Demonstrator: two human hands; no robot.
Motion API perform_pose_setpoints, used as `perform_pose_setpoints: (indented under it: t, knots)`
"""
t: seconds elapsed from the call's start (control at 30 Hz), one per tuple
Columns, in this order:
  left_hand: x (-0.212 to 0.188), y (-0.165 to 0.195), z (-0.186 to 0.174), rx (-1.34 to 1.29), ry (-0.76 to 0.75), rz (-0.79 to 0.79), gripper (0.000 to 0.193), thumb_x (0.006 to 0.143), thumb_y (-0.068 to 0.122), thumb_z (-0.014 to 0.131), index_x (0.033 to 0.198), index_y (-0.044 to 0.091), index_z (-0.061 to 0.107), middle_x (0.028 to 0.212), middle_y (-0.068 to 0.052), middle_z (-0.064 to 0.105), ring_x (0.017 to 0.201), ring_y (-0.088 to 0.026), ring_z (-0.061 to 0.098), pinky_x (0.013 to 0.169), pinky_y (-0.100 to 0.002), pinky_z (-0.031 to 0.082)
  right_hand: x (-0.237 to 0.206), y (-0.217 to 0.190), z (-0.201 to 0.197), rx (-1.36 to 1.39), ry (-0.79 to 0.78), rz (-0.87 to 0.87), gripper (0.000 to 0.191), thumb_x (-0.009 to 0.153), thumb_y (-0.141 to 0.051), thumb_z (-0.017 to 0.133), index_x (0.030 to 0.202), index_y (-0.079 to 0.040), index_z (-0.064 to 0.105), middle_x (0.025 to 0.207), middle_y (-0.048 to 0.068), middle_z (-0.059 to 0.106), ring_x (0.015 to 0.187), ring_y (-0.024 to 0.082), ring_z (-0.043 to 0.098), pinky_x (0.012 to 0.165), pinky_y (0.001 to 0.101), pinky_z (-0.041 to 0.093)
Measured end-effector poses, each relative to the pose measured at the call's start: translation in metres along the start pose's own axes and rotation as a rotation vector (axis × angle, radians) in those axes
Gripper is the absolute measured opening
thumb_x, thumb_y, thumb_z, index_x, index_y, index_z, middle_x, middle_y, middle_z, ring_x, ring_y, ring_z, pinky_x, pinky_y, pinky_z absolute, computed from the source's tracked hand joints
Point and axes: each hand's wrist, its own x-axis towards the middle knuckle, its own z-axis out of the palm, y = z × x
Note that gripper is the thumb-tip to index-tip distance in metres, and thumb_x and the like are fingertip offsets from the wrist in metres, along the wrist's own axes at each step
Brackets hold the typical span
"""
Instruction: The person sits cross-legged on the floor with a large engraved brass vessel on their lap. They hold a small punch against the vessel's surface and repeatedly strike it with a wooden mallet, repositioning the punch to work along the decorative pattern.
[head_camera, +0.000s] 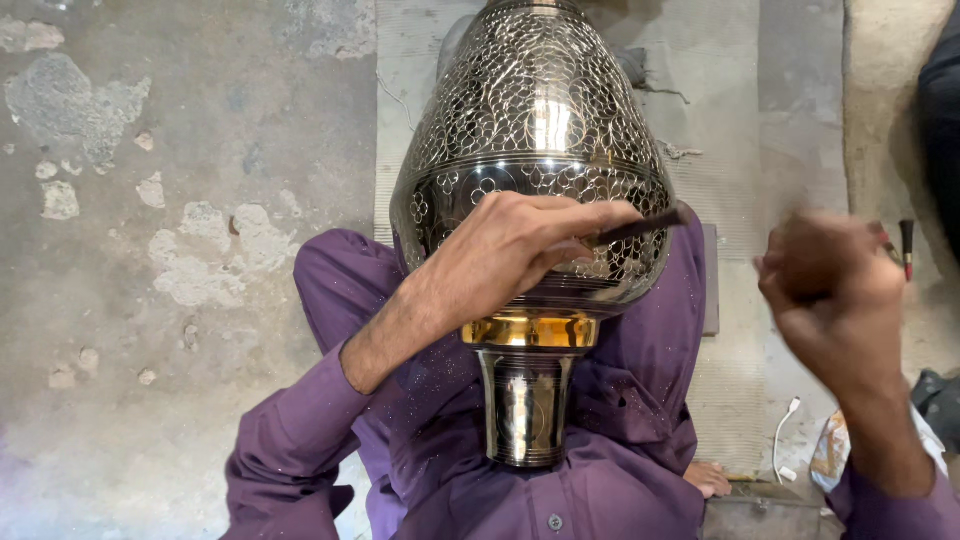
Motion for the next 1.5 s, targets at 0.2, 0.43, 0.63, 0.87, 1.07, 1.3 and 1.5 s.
perform_pose_setpoints:
  t: [0.2,0.43,0.63,0.87,1.07,1.3,1.5]
  knots:
    - [0.006,-0.003,-0.002,0.031,-0.043,0.104,0.046,0.091,0.021,0.073,0.136,0.027,0.064,0.11,-0.001,0.08,0.074,-0.008,0.075,0.069,-0.03,0.067,-0.027,0.019,0.018,0.02,0.123,-0.026,0.027,0.1,0.01,0.075,0.119,0.001,0.057,0.1,0.013,0.066,0.088,0.019,0.066,0.079,0.0324,0.058]
    - [0.016,0.0,-0.012,0.112,-0.279,0.048,0.044,0.094,0.021,0.063,0.137,0.031,0.063,0.095,0.001,0.08,0.064,-0.009,0.072,0.065,-0.028,0.065,-0.063,0.031,0.038,0.091,0.163,-0.004,0.02,0.104,0.01,0.07,0.117,-0.001,0.059,0.106,0.014,0.067,0.09,0.018,0.068,0.076,0.0262,0.06]
    - [0.022,0.003,-0.014,0.187,-0.318,0.184,0.043,0.097,0.013,0.059,0.136,0.029,0.064,0.1,0.0,0.08,0.073,-0.013,0.075,0.07,-0.029,0.065,-0.074,0.02,0.056,0.084,0.347,-0.097,0.034,0.101,0.007,0.069,0.121,-0.001,0.042,0.104,0.012,0.061,0.089,0.019,0.063,0.08,0.0284,0.058]
    - [0.029,0.014,-0.021,0.228,-0.391,0.286,0.043,0.092,0.013,0.062,0.133,0.027,0.067,0.113,0.001,0.079,0.086,-0.015,0.078,0.073,-0.032,0.064,-0.095,0.04,0.064,0.104,0.303,-0.129,0.044,0.099,0.004,0.072,0.128,-0.007,0.04,0.109,0.011,0.059,0.092,0.02,0.064,0.082,0.0303,0.063]
    - [0.023,0.024,-0.034,0.289,-0.383,0.399,0.04,0.092,0.018,0.064,0.129,0.028,0.069,0.107,0.001,0.08,0.097,-0.019,0.076,0.078,-0.037,0.063,-0.107,0.048,0.066,-0.05,0.304,-0.168,0.045,0.096,0.006,0.072,0.124,-0.004,0.038,0.107,0.013,0.057,0.092,0.019,0.061,0.086,0.032,0.056]
    - [0.019,0.016,-0.026,0.273,-0.323,0.35,0.043,0.093,0.016,0.064,0.134,0.026,0.067,0.114,-0.003,0.078,0.095,-0.019,0.076,0.073,-0.036,0.063,-0.114,0.062,0.066,-0.022,0.298,-0.078,0.032,0.112,0.003,0.069,0.129,-0.002,0.042,0.115,0.011,0.053,0.097,0.015,0.059,0.089,0.0242,0.054]
    - [0.013,0.003,-0.018,0.251,-0.227,0.266,0.049,0.091,0.011,0.065,0.137,0.028,0.065,0.113,-0.001,0.078,0.081,-0.015,0.076,0.07,-0.029,0.065,-0.107,0.079,0.053,0.097,0.26,-0.002,0.034,0.106,0.002,0.074,0.134,0.002,0.054,0.112,0.013,0.066,0.09,0.021,0.071,0.071,0.0294,0.065]
